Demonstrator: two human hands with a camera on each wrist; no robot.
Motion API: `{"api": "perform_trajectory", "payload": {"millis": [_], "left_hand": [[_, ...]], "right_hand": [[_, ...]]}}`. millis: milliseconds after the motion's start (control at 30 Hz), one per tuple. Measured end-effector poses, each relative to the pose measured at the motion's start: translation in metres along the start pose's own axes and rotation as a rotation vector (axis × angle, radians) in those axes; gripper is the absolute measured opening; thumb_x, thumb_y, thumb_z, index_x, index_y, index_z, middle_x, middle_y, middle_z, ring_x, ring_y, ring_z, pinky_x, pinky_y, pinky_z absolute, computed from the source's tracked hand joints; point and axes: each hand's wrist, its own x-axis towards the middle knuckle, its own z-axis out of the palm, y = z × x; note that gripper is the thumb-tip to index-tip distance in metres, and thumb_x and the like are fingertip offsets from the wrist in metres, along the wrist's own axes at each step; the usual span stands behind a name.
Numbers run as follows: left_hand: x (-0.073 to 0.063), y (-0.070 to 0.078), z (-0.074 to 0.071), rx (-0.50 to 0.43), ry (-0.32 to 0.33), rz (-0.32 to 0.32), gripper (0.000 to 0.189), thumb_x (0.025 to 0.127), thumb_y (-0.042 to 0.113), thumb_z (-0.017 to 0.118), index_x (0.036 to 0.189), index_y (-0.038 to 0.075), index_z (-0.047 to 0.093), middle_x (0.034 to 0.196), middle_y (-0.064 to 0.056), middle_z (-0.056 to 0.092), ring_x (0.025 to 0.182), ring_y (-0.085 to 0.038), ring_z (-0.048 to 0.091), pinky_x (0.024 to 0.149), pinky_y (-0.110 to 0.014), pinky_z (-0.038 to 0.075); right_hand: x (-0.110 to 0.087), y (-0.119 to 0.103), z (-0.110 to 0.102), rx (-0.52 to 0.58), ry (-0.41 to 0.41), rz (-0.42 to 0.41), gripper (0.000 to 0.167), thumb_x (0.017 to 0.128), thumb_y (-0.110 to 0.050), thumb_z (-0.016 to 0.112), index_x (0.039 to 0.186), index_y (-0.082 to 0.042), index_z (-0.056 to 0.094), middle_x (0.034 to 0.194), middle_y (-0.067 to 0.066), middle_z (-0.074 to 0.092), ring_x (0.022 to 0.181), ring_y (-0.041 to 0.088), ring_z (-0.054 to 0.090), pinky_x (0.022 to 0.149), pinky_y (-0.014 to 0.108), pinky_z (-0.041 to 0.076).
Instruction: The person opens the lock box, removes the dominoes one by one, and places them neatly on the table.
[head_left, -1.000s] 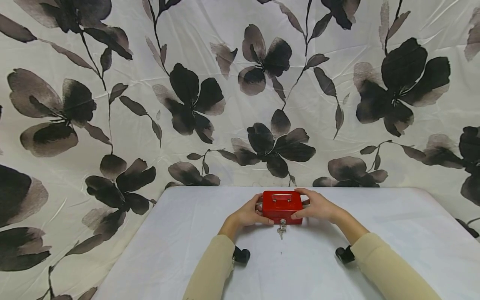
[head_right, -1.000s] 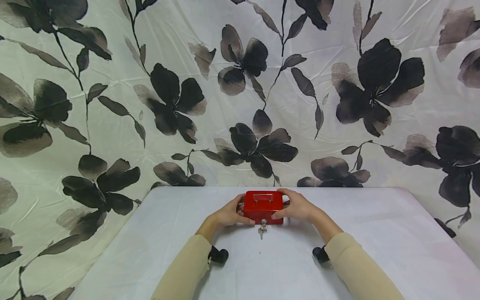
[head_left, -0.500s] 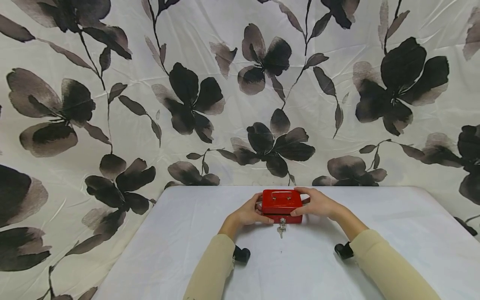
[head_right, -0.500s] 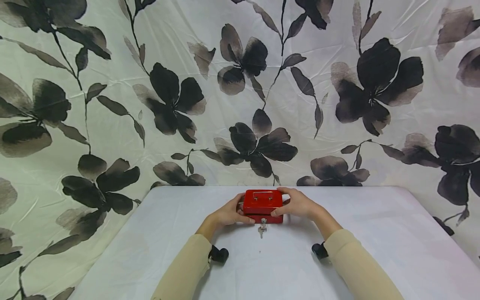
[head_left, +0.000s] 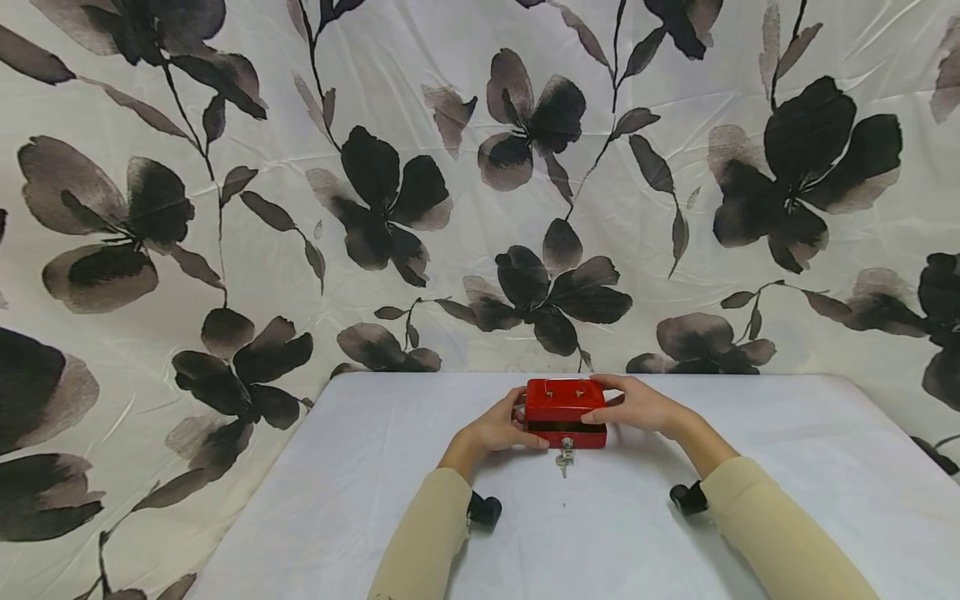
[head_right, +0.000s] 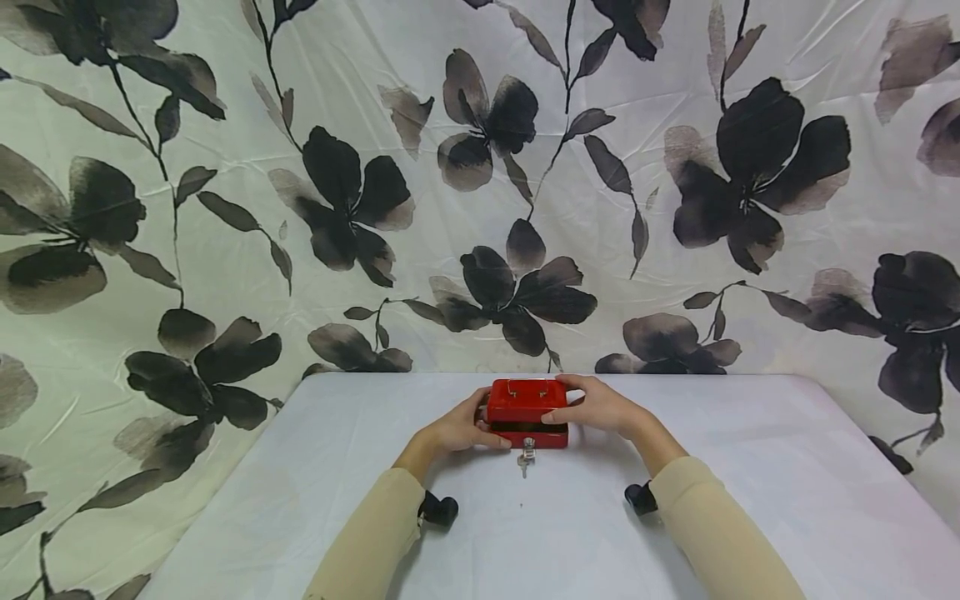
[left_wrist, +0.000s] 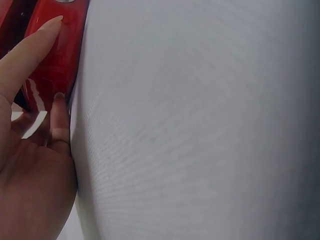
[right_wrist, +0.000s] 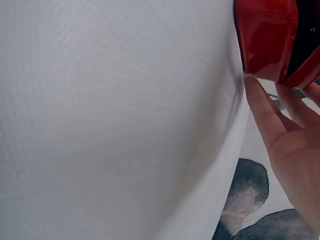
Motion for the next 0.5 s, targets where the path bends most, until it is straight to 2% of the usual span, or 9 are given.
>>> {"api": "perform_trajectory", "payload": {"millis": [233,500], "left_hand": [[0.0003,-0.0001,-0.0004,0.004,0.009,-0.008,0.091,0.08,0.016,0.089,0.154,0.013,0.037,0.119,-0.007,0.059,0.111,-0.024,0.051,0.107,-0.05,0.043],[-0.0012,0.0004,-0.0002,-0.022,-0.003,-0.006,0.089,0.081,0.015,0.089,0.154,0.012,0.038,0.122,-0.007,0.06,0.113,-0.025,0.052,0.11,-0.052,0.041]], "right_hand": [[0.001,0.0023,-0.0001,-0.019,0.002,-0.021,0.085,0.095,-0.05,0.068,0.157,-0.003,0.034,0.154,0.021,0.045,0.131,0.043,0.053,0.105,0.061,0.045],[0.0019,0.0033,-0.0002,-0.013,0.022,0.004,0.083,0.097,-0.055,0.063,0.158,-0.006,0.036,0.154,0.02,0.046,0.132,0.041,0.05,0.105,0.061,0.045]]}}
